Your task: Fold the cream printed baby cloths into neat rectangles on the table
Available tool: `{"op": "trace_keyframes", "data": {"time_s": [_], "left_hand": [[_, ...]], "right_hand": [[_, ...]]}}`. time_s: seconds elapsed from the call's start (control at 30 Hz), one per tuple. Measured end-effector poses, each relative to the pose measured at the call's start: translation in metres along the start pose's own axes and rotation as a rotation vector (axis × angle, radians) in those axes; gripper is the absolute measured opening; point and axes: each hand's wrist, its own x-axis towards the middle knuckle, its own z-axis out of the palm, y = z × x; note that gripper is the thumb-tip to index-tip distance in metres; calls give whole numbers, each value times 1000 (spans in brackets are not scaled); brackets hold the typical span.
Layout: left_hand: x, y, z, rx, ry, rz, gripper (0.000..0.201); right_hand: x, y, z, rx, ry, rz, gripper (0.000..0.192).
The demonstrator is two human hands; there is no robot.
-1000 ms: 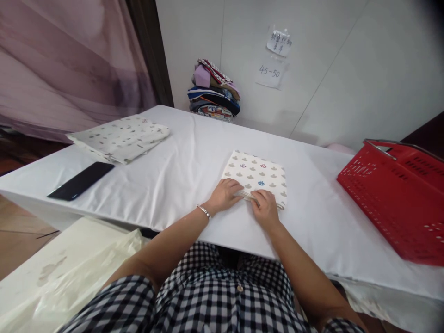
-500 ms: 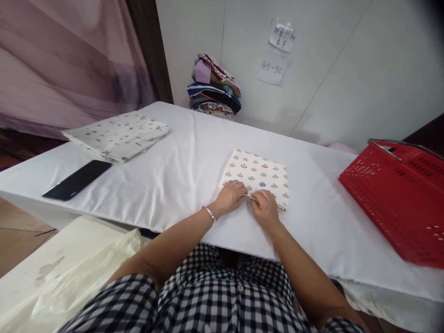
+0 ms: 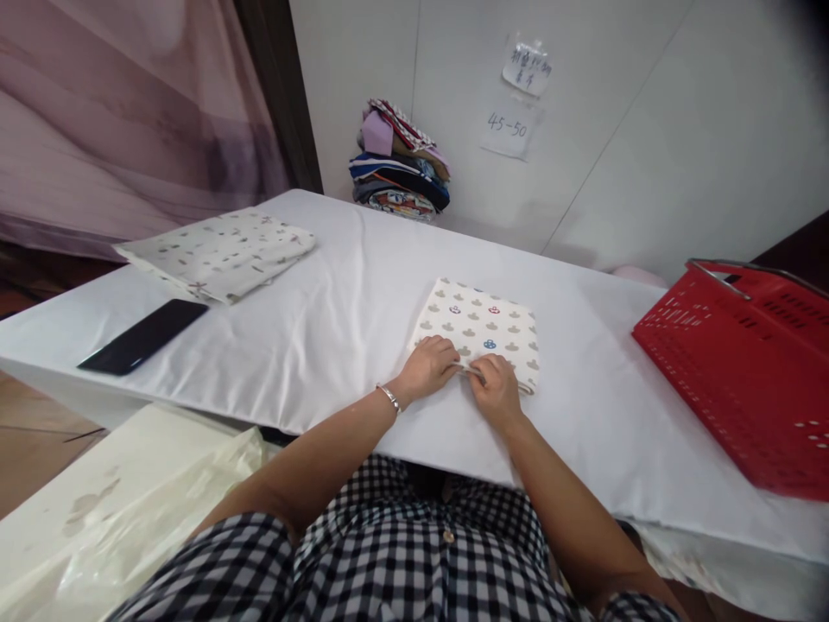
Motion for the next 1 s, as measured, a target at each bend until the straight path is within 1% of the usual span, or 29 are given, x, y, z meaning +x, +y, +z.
{"op": "trace_keyframes", "data": {"time_s": [0.2, 0.4, 0.87, 1.0], "left_hand": [[-1, -1, 0, -14, 10, -19, 12], [-3, -3, 0, -45, 51, -43, 14], [0, -3, -2, -50, 33, -55, 11], [1, -2, -3, -59, 35, -64, 11]], "right_hand": [[1, -1, -2, 18, 5, -3, 8], [1, -1, -2, 30, 7, 11, 6], [1, -2, -3, 11, -16, 32, 5], [0, -3, -4, 18, -22, 35, 7]]}}
